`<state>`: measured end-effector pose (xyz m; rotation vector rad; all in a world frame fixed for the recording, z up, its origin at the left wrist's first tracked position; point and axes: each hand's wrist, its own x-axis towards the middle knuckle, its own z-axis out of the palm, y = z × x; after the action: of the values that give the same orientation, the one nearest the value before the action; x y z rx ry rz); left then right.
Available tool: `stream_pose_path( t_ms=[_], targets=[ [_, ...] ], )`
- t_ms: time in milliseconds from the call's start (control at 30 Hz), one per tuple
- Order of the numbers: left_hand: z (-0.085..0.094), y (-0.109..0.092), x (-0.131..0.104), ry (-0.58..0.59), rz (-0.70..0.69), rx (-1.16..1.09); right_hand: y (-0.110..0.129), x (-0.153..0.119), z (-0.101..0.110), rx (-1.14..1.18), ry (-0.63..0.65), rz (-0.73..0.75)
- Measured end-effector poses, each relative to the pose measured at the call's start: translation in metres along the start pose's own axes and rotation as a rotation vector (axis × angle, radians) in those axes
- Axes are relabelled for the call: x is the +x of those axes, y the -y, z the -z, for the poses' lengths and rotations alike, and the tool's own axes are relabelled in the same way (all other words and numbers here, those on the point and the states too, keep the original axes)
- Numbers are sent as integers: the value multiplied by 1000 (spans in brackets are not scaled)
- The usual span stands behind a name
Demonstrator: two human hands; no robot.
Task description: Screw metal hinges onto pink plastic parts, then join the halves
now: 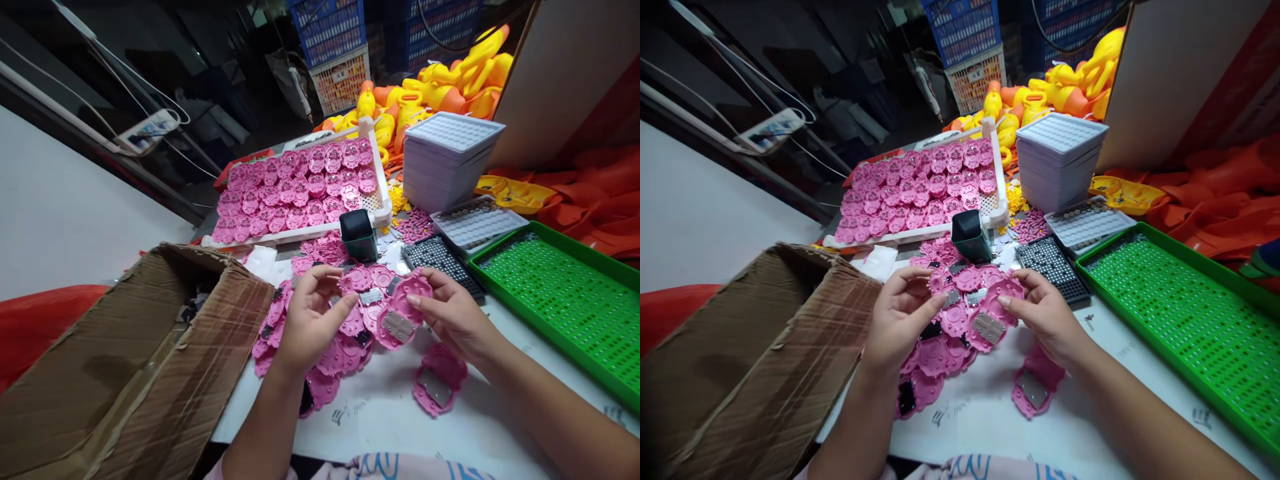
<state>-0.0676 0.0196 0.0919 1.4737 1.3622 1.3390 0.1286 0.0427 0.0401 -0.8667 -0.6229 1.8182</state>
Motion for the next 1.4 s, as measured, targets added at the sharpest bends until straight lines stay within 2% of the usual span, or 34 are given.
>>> stream_pose_path(
  t_ms=[133,367,567,667,833,1000,1233,1300,1400],
  targets=[
    [-3,15,-17,62,4,-59,-8,1,2,-117,43,48],
    [-2,30,-35,182,-164,173,-16,-5,-3,-340,99,23],
    [-2,23,-24,293,-504,421,-23,-9,-6,-374,112,107],
    [-2,19,-22,353,-565,558,-25,-9,-3,-375,160,132],
    [-4,20,-25,319,-525,643,-24,-11,-2,-412,187,116],
    [-5,19,-24,272,-527,646,-26,-13,-4,-321,250,47],
    [-7,24,-26,285,-472,513,-28,-14,-4,-371,155,111],
    [-10,27,-30,252,-354,407,-28,-14,-5,-391,114,135],
    [-16,30,-35,266,-8,137,-28,-14,-5,-427,79,189]
  ],
)
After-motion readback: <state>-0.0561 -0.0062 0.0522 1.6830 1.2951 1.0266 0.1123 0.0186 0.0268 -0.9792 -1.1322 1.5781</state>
